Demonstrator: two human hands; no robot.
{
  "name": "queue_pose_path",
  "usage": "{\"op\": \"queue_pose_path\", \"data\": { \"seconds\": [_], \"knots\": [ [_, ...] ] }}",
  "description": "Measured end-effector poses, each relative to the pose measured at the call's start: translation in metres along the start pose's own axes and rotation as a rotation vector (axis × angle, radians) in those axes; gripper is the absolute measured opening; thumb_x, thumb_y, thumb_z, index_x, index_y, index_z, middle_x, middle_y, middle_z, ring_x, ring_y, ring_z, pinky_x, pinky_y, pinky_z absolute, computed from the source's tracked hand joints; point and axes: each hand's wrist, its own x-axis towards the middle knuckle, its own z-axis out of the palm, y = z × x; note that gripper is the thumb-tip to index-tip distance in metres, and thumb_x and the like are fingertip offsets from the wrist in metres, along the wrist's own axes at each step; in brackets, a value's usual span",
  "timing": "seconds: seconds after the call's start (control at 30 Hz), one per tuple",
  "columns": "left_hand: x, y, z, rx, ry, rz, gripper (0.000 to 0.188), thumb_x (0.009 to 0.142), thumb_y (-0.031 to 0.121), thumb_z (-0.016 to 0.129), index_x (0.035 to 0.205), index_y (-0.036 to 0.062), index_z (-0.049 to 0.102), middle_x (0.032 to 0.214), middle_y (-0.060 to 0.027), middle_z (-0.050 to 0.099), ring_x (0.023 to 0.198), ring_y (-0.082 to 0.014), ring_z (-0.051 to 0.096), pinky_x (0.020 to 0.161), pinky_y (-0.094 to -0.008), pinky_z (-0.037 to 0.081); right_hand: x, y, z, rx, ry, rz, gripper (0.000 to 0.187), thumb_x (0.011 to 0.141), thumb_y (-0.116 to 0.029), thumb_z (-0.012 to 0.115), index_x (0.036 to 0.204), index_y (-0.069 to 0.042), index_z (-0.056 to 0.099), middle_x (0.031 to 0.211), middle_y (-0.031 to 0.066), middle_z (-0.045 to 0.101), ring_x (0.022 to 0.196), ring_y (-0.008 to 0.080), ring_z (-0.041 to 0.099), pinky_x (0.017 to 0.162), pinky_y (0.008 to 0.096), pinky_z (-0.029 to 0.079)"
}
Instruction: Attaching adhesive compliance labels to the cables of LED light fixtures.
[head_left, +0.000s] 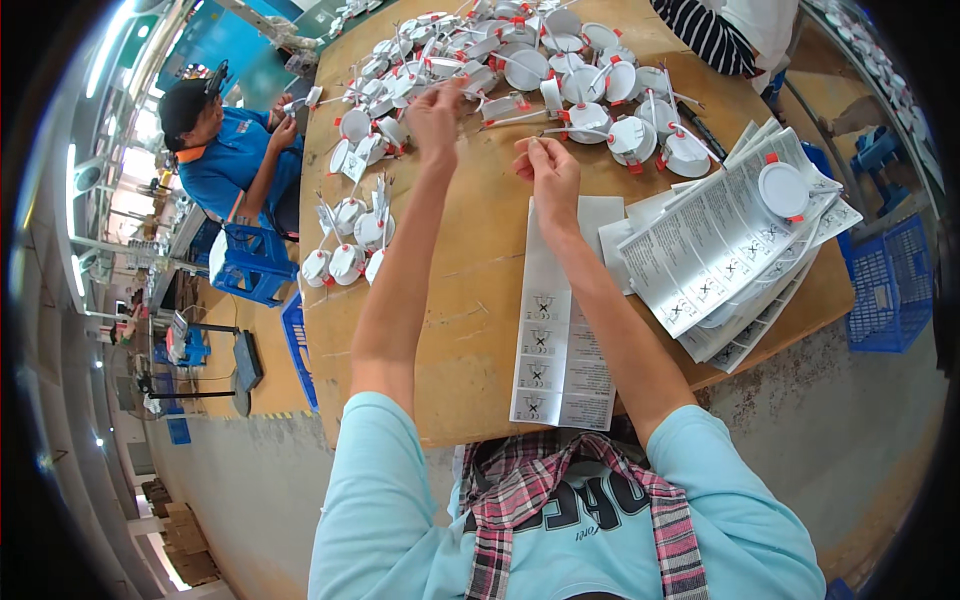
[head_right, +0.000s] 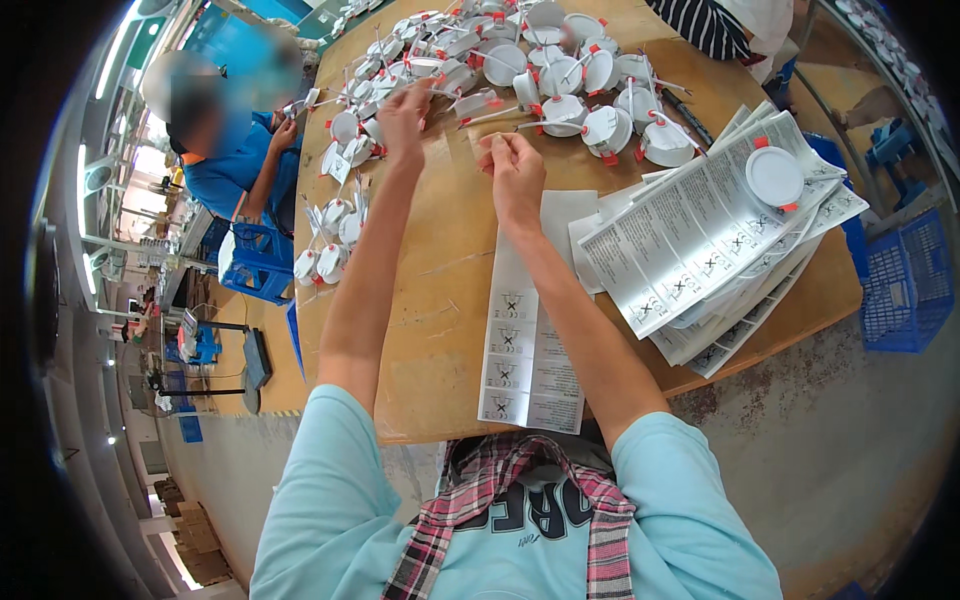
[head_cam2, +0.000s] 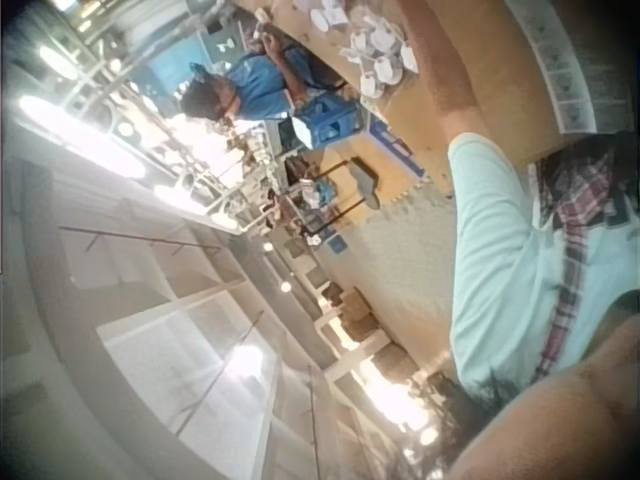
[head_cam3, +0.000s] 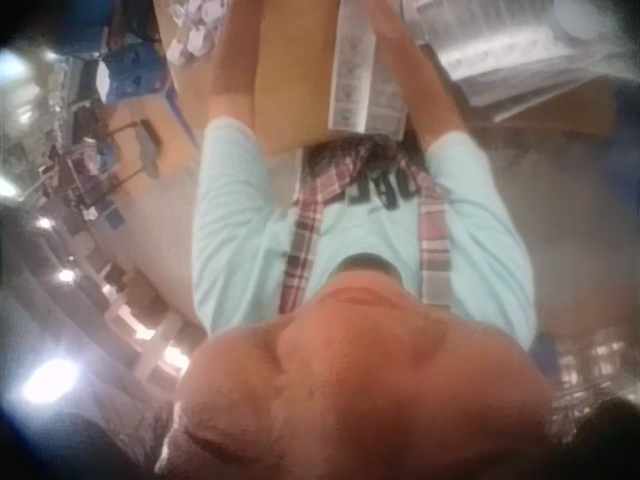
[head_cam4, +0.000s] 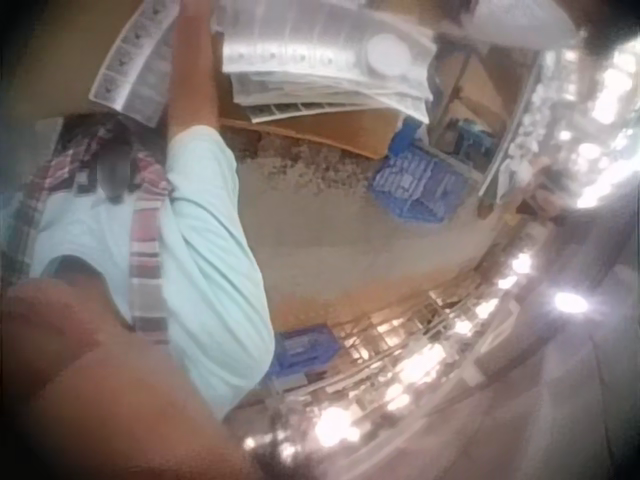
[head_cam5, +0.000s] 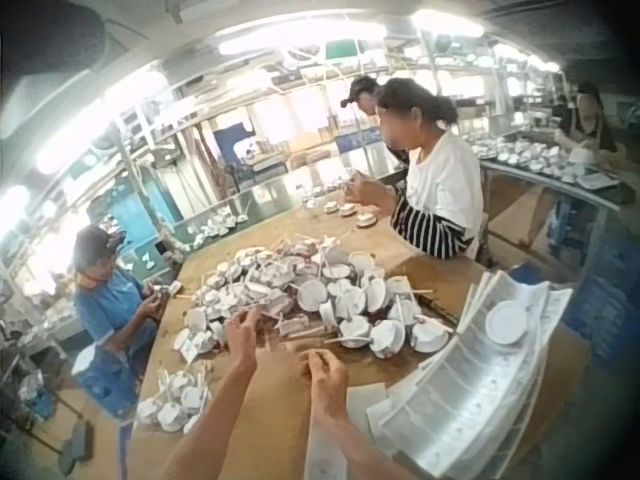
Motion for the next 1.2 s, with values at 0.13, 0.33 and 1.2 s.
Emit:
{"op": "queue_pose_path", "data": {
  "seconds": [0.13,0.33,1.2],
  "knots": [
    [-0.007,0.034,-0.053,-0.509,-0.122,-0.070,0.016,0.092,0.015,0.052,0.093,0.0016,0.061,0.077,-0.0027,0.056,0.069,-0.0139,0.053,0.078,-0.0313,0.045,0.008,0.001,-0.001,-0.056,0.096,-0.027,0.023,0.094,-0.021,0.049,0.096,-0.002,0.062,0.078,0.0030,0.059,0.064,0.0071,0.054,0.063,0.0220,0.045],
    [-0.032,0.046,-0.091,-0.612,-0.494,-0.147,0.021,0.095,0.020,0.047,0.095,0.0008,0.054,0.080,-0.0021,0.048,0.078,-0.0148,0.049,0.078,-0.0338,0.042,-0.002,-0.003,0.001,-0.103,-0.237,0.087,0.036,0.095,-0.036,0.046,0.102,-0.004,0.061,0.087,0.0050,0.059,0.065,0.0085,0.055,0.067,0.0236,0.047],
    [-0.193,-0.004,-0.080,0.688,-0.237,0.277,0.044,0.090,0.029,0.053,0.122,-0.0006,0.051,0.113,-0.0176,0.051,0.107,-0.0327,0.048,0.093,-0.0393,0.036,-0.024,-0.017,0.009,-1.043,-0.635,-0.024,0.035,0.084,-0.029,0.061,0.092,0.005,0.067,0.079,0.0167,0.067,0.072,0.0233,0.065,0.069,0.0333,0.050]
  ]
}}
